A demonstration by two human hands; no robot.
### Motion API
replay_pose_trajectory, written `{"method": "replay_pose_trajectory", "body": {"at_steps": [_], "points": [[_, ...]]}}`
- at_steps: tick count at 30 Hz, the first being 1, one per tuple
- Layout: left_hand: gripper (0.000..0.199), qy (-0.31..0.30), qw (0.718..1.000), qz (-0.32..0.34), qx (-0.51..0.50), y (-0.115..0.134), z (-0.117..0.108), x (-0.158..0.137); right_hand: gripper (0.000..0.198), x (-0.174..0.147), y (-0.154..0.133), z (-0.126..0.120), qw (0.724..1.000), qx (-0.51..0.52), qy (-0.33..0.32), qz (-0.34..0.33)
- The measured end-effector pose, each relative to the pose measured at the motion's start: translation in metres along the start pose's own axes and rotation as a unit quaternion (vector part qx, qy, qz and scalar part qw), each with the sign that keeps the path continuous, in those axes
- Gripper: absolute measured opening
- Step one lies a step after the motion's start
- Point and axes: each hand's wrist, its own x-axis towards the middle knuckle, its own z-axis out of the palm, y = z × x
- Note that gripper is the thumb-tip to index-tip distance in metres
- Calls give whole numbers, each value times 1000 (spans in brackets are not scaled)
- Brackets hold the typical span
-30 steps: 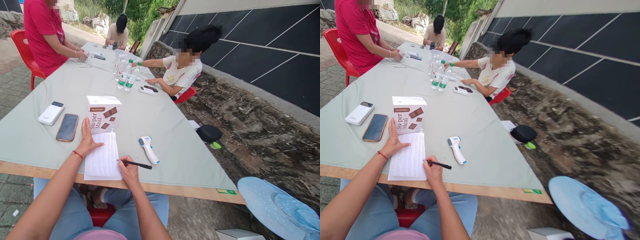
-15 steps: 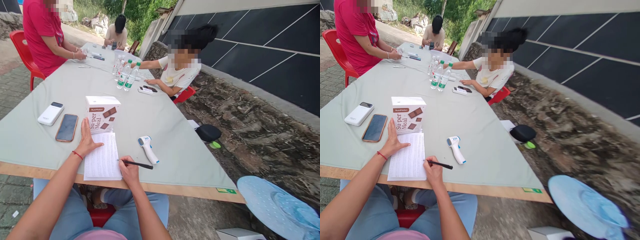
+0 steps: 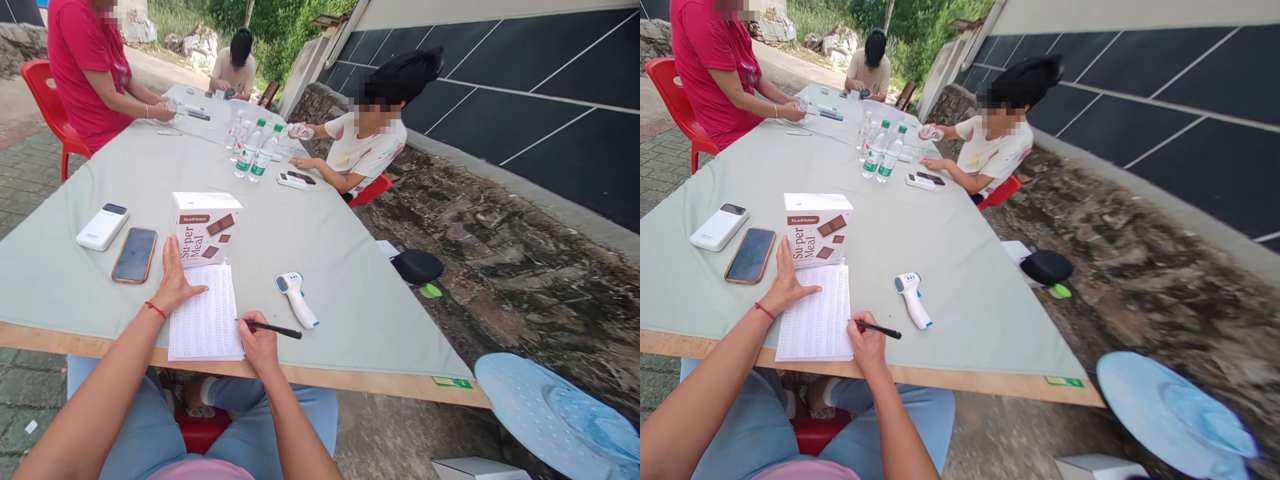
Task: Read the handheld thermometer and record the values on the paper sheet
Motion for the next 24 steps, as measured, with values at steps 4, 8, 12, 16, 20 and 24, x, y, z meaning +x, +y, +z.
{"method": "replay_pose_trajectory", "body": {"at_steps": [4,8,12,16,20,24], "points": [[141,-2,1000,1,-3,-1,0,0,15,0,-1,0,1000,-4,3,0],[141,-3,1000,2,-4,-1,0,0,14,-1,-2,0,1000,0,0,4],[141,-3,1000,-4,-4,-1,0,0,15,-1,-2,0,1000,7,5,4],[141,1,1000,1,-8,-1,0,0,16,0,-1,0,1000,7,21,-1],[140,-1,1000,1,-13,0,0,-1,14,0,1,1,1000,-1,16,-15],[136,20,999,-7,-46,0,0,1,12,-1,4,1,999,-12,6,-30]]}}
